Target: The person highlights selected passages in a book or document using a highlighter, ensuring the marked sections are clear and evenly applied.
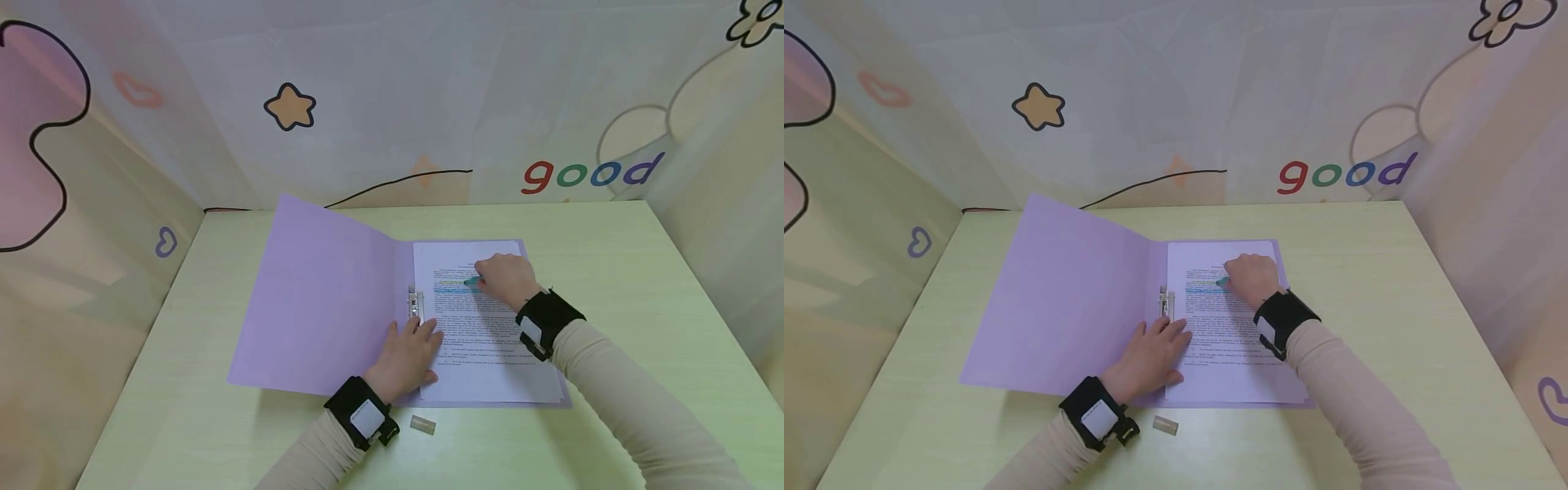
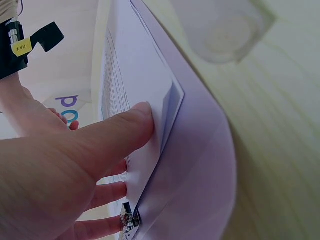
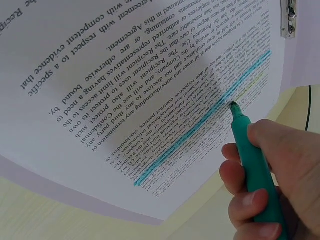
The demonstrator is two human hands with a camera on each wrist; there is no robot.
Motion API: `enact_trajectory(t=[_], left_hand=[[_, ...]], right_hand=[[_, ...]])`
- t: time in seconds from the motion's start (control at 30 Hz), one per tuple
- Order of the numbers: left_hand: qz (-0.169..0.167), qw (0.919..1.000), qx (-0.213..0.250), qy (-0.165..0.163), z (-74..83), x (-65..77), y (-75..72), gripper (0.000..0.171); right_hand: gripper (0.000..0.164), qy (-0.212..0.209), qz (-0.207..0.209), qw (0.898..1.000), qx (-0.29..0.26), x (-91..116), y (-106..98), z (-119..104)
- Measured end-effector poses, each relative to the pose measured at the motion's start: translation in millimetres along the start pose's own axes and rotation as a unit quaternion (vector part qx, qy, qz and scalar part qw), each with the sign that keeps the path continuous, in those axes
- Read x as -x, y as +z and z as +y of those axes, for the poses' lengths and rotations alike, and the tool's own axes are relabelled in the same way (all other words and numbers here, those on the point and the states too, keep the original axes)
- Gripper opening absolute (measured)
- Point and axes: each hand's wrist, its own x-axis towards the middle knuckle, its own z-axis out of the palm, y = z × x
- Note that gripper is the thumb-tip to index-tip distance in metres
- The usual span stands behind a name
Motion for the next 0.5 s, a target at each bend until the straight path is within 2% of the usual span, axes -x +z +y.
enact_trajectory(t=[0.27, 0.5], left_hand=[[0.007, 0.9999, -0.009, 0.003, 0.3, 0.0, 0.6, 0.071], [0.012, 0.9999, 0.003, -0.001, 0.4, 0.1, 1.5, 0.07]], right_hand=[[0.017, -0.004, 0.004, 1.0, 0.004, 3.7, -1.1, 5.9], [0.016, 0.014, -0.026, 1.0, -0.008, 4.9, -2.2, 11.7]])
